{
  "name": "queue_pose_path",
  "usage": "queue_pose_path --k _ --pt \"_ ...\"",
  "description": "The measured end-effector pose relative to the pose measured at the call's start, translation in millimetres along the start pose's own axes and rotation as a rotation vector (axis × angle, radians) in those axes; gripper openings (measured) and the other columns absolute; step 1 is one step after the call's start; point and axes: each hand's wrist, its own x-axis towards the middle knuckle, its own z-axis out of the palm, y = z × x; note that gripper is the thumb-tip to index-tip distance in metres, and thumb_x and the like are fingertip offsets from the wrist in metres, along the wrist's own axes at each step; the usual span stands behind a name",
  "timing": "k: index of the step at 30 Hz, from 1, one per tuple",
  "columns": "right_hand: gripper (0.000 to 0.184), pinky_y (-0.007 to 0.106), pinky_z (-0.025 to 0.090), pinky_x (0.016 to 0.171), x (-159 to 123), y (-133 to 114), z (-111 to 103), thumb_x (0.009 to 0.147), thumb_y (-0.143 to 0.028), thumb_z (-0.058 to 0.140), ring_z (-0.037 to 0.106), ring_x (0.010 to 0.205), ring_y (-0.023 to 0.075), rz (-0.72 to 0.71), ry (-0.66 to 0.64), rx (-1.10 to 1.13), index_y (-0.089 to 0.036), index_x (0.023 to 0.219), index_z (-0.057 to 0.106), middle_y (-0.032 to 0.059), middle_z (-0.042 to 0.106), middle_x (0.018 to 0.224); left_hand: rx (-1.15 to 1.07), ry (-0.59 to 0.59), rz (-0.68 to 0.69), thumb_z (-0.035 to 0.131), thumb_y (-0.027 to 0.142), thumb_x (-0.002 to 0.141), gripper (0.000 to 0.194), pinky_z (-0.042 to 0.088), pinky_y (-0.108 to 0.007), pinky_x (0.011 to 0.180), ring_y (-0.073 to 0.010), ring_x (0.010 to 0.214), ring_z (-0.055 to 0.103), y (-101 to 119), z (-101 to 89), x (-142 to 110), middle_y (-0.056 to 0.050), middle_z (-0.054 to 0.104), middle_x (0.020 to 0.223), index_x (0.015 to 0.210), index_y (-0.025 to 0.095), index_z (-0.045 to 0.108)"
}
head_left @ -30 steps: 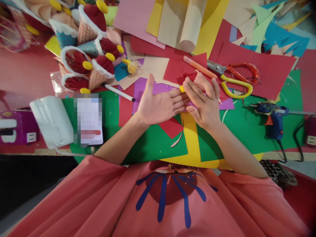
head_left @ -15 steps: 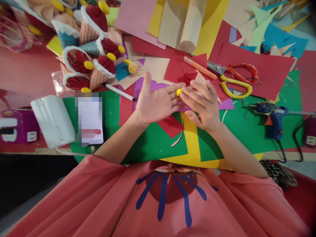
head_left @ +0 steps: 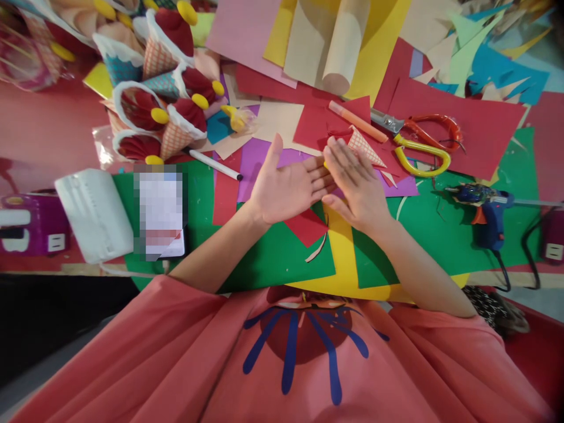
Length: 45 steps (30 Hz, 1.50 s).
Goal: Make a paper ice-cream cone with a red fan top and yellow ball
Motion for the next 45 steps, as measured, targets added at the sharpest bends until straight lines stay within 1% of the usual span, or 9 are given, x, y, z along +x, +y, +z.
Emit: queue_pose_path --k 6,10,16,22,25,28,34,39,45 --pt "0.072 0.051 0.02 0.126 -1.0 -4.3 6.0 0.099 -0.062 0.022 0.032 0.152 0.0258 -0.118 -0.042 -0.036 -0.02 0.158 0.027 0.0089 0.038 0.161 -0.207 -0.01 -0.02 0.006 0.068 0.095 0.083 0.041 -0.041 0.117 -0.0263 0.143 0.047 1.2 4.7 -2.2 -0.014 0.063 0.136 0.143 0.01 0.041" --pt "0.076 0.053 0.017 0.126 -2.3 0.0 5.8 0.099 -0.063 0.019 0.025 0.154 0.0271 0.003 0.036 -0.082 -0.017 0.16 0.014 0.0118 0.031 0.164 -0.226 0.012 -0.129 0.014 0.073 0.093 0.08 0.047 -0.043 0.111 -0.0303 0.142 0.047 0.9 4.2 -2.1 -0.012 0.06 0.14 0.143 0.017 0.042" --pt "0.066 0.062 0.014 0.125 -2.3 0.1 0.4 0.101 -0.059 0.019 0.029 0.152 0.0295 -0.026 0.017 -0.064 -0.026 0.158 0.024 0.0045 0.04 0.16 -0.141 0.065 0.127 0.004 0.076 0.091 0.093 0.047 -0.03 0.106 -0.0233 0.141 0.049 8.9 0.5 -4.9 -0.014 0.067 0.126 0.136 0.005 0.046" --pt "0.071 0.06 0.01 0.126 -1.2 -8.8 2.2 0.098 -0.065 0.02 0.029 0.152 0.0298 -0.007 -0.021 -0.111 -0.025 0.155 0.033 0.0047 0.04 0.16 -0.15 0.031 -0.172 0.012 0.064 0.097 0.069 0.047 -0.045 0.11 -0.028 0.14 0.05 -3.5 6.2 -1.0 -0.008 0.066 0.131 0.134 0.022 0.052" --pt "0.075 0.061 0.009 0.125 -2.7 -5.0 4.6 0.098 -0.066 0.016 0.024 0.154 0.0304 0.042 0.054 -0.127 -0.022 0.158 0.026 0.0062 0.037 0.162 -0.146 0.053 -0.064 0.013 0.063 0.097 0.071 0.044 -0.044 0.113 -0.0286 0.143 0.046 1.4 3.0 -0.9 -0.011 0.065 0.133 0.133 0.016 0.052" --pt "0.071 0.058 0.012 0.126 -2.3 -7.3 7.5 0.099 -0.065 0.019 0.028 0.153 0.0275 -0.047 -0.015 -0.092 -0.025 0.157 0.03 0.0032 0.04 0.16 -0.132 0.072 0.076 0.013 0.064 0.097 0.075 0.039 -0.038 0.117 -0.0256 0.144 0.044 4.6 0.2 -1.5 -0.012 0.065 0.132 0.132 0.011 0.052" --pt "0.074 0.058 0.011 0.126 -0.6 -9.0 4.9 0.098 -0.065 0.022 0.025 0.154 0.0282 0.022 -0.028 -0.087 -0.023 0.158 0.025 0.0059 0.034 0.163 -0.115 0.018 -0.122 0.02 0.067 0.095 0.069 0.042 -0.044 0.116 -0.0264 0.144 0.046 -6.1 2.2 0.4 -0.008 0.067 0.131 0.133 0.02 0.053" --pt "0.073 0.059 0.009 0.126 -0.7 -11.3 7.7 0.098 -0.066 0.02 0.026 0.154 0.0278 -0.054 -0.068 -0.09 -0.024 0.158 0.026 0.005 0.037 0.162 -0.113 0.029 0.095 0.027 0.064 0.095 0.069 0.038 -0.036 0.119 -0.0253 0.147 0.04 0.8 -3.8 -0.6 -0.012 0.064 0.136 0.13 0.012 0.055" --pt "0.07 0.061 0.008 0.126 -0.7 -11.5 4.9 0.1 -0.061 0.023 0.028 0.153 0.0288 0.009 -0.02 -0.137 -0.022 0.157 0.028 0.0077 0.037 0.161 -0.13 0.033 -0.092 0.02 0.069 0.094 0.072 0.041 -0.044 0.117 -0.027 0.147 0.041 -5.9 1.4 0.0 -0.008 0.063 0.137 0.132 0.019 0.054"
